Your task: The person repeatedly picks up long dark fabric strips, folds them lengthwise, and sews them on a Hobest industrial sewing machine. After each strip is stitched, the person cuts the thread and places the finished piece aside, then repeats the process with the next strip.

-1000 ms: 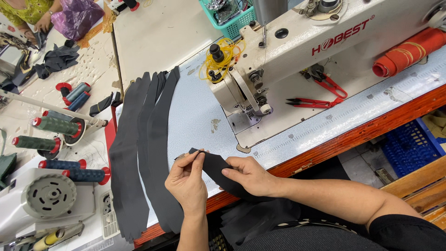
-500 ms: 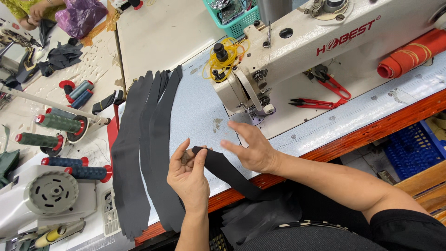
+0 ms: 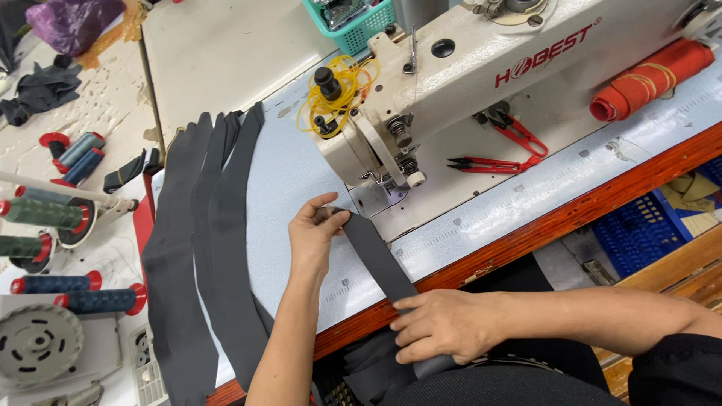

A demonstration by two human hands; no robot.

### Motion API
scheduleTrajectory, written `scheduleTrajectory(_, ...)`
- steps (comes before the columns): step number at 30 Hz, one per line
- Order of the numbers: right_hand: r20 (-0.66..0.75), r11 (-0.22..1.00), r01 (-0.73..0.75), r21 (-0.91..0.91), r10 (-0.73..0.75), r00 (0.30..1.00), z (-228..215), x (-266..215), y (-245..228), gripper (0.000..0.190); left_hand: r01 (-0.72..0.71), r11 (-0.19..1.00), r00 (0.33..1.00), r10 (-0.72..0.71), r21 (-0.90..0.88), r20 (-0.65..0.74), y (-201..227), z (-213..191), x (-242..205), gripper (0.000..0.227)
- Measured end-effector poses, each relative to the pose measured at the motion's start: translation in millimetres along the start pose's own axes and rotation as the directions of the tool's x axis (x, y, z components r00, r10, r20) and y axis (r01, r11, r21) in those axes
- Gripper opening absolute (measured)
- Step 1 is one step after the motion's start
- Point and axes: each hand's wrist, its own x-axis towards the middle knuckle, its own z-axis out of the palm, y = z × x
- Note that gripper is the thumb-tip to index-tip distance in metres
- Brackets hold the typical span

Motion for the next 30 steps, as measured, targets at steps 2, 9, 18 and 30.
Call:
scheduleTrajectory(2,0.038,0.990,-0.098,0.106,0.095,0.995,-9.4,-12.5,-8.6,0.037,0.000,0.998,1.000,-0.002,0.056,0.031,-12.7,14.8,13.1,0.036)
scheduleTrajectory(9,0.115,0.846,-0.285,0.450,0.262,0.958,-53.3,-26.5,-31.2,0.036,-0.039,0.823,0.997,0.067,0.567,-0.029,-8.3,53.3,38.1,0.017)
scheduleTrajectory(18,0.185,0.843,-0.289,0.453,0.228,0.956,-50.3,-46.0,-19.5,0.028,-0.053,0.798,0.990,0.120,0.601,-0.072,-10.0,63.5,51.4,0.018)
scheduleTrajectory(30,0.217,0.845,-0.327,0.423,0.255,0.942,-44.0,-53.0,-14.8,0.027,-0.369,0.580,0.906,0.400,0.726,0.142,6.2,65.9,44.6,0.019)
